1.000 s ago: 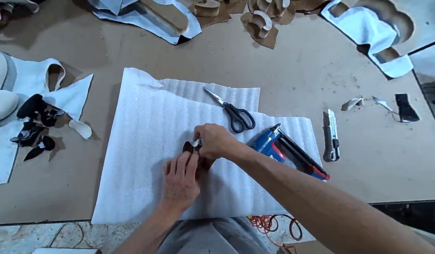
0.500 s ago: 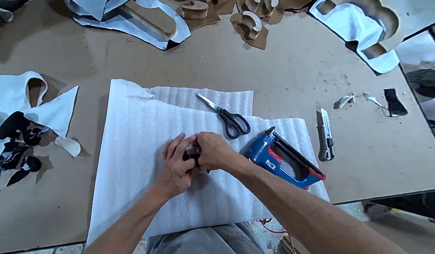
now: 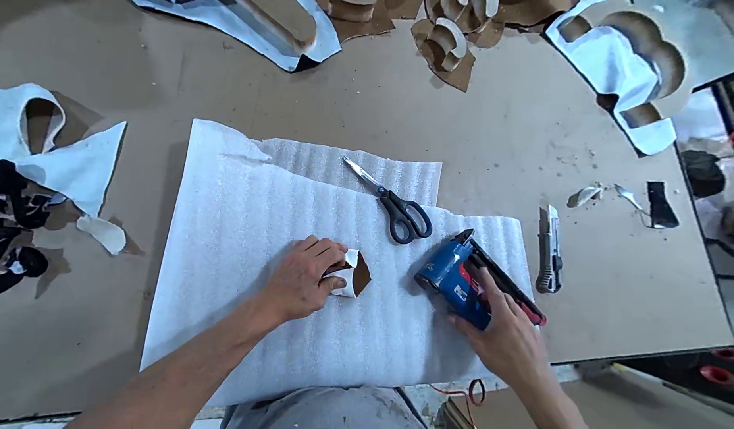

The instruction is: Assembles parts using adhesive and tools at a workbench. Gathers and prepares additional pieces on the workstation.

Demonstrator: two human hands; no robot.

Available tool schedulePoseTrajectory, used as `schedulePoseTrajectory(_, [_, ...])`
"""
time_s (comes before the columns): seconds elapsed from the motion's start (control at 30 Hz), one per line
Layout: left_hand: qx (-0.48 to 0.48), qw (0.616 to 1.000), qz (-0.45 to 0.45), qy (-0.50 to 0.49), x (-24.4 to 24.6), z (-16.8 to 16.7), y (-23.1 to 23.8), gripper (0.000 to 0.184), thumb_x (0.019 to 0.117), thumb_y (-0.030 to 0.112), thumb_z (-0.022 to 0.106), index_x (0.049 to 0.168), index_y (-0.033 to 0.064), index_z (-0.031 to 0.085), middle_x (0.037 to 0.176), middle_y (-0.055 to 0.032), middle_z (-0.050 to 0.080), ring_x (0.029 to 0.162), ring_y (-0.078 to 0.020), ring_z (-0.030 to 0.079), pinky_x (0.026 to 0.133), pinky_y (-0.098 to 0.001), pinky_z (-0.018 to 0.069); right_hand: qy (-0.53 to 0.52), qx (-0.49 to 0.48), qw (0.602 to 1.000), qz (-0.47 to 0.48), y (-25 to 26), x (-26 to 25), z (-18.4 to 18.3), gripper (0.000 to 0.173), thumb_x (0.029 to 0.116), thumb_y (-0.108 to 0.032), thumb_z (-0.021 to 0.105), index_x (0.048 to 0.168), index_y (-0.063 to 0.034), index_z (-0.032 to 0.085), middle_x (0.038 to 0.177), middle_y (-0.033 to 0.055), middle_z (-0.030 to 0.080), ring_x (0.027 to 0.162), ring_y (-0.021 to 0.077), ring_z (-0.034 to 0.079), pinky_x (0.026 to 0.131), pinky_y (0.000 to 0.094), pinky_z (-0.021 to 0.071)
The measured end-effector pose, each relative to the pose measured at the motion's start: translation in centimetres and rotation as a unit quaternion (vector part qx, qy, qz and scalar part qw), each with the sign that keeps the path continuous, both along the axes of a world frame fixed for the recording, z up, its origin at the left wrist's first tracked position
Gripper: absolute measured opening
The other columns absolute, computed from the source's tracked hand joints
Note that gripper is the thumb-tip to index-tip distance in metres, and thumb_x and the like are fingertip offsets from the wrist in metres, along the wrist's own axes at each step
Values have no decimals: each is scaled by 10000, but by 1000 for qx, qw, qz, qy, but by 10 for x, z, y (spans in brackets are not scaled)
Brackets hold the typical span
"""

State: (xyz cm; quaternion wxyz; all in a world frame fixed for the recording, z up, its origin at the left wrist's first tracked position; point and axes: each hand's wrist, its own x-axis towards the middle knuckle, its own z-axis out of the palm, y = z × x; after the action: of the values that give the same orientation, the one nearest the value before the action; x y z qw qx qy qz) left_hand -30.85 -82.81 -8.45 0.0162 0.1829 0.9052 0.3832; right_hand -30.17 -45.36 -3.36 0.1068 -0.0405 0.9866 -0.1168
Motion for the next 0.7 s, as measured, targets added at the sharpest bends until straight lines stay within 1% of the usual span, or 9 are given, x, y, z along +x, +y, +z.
schedulePoseTrajectory(0.07, [6,1000,-2,6,-4,-1,0,221,913,316,719,1048,140,729,1204,10,702,1085,-167,637,914,-371,522,-31,11,999,5,-5,-9,13,880,759,-94,782,1560,-67,418,1222,273,662,1062,503,659,863,718,504])
schedulePoseTrajectory(0.1, [8,1000,-3,5,-6,0,0,208,914,309,721,1042,145,733,1163,12,706,1067,-169,638,902,-373,524,-31,18,999,5,-11,-11,25,788,758,-93,728,1505,-42,485,1181,264,681,1020,494,673,827,717,509])
schedulePoseTrajectory(0.13, [13,1000,-3,4,-7,0,0,189,917,303,719,1029,152,736,1121,18,703,1050,-169,635,890,-372,523,-12,28,999,11,-18,-11,39,663,753,-167,664,1395,-21,585,1057,230,713,897,453,697,727,691,520])
schedulePoseTrajectory(0.2, [28,1000,1,8,-11,-1,0,127,919,278,720,960,160,742,1066,20,701,1020,-170,635,872,-375,528,4,21,999,37,-40,-16,71,402,780,-355,620,1017,-45,716,710,101,665,605,300,646,516,554,474])
schedulePoseTrajectory(0.27, [43,999,-6,23,-10,-3,1,116,932,264,699,923,160,748,1045,7,701,1001,-182,640,850,-382,535,-45,-19,996,79,-70,-13,96,363,816,-474,669,847,-117,727,652,14,668,578,164,659,503,448,518])
schedulePoseTrajectory(0.33, [41,999,-11,31,-12,-3,0,144,957,273,662,923,165,751,1044,12,699,985,-176,634,831,-371,527,-90,-64,985,133,-101,-13,101,285,805,-449,699,851,-170,737,672,-22,685,604,97,673,516,387,547])
schedulePoseTrajectory(0.43, [42,999,-16,29,-14,-4,-2,169,979,278,637,937,156,746,1044,10,699,984,-178,635,821,-363,519,-98,-61,975,188,-126,-16,89,239,775,-444,678,845,-222,731,635,-65,652,567,53,637,481,334,505])
schedulePoseTrajectory(0.6, [43,999,-15,25,-15,-6,-2,168,986,259,629,935,146,743,1031,-1,698,983,-184,636,828,-365,518,-85,-18,975,204,-133,-17,78,277,742,-412,649,898,-219,771,626,-52,655,549,108,642,466,396,493])
schedulePoseTrajectory(0.7, [45,999,-14,23,-19,-5,-2,148,966,270,659,917,156,741,993,4,686,962,-184,633,817,-369,524,-39,-2,986,162,-111,-14,88,299,771,-419,647,918,-183,759,644,-26,666,556,144,651,471,432,504])
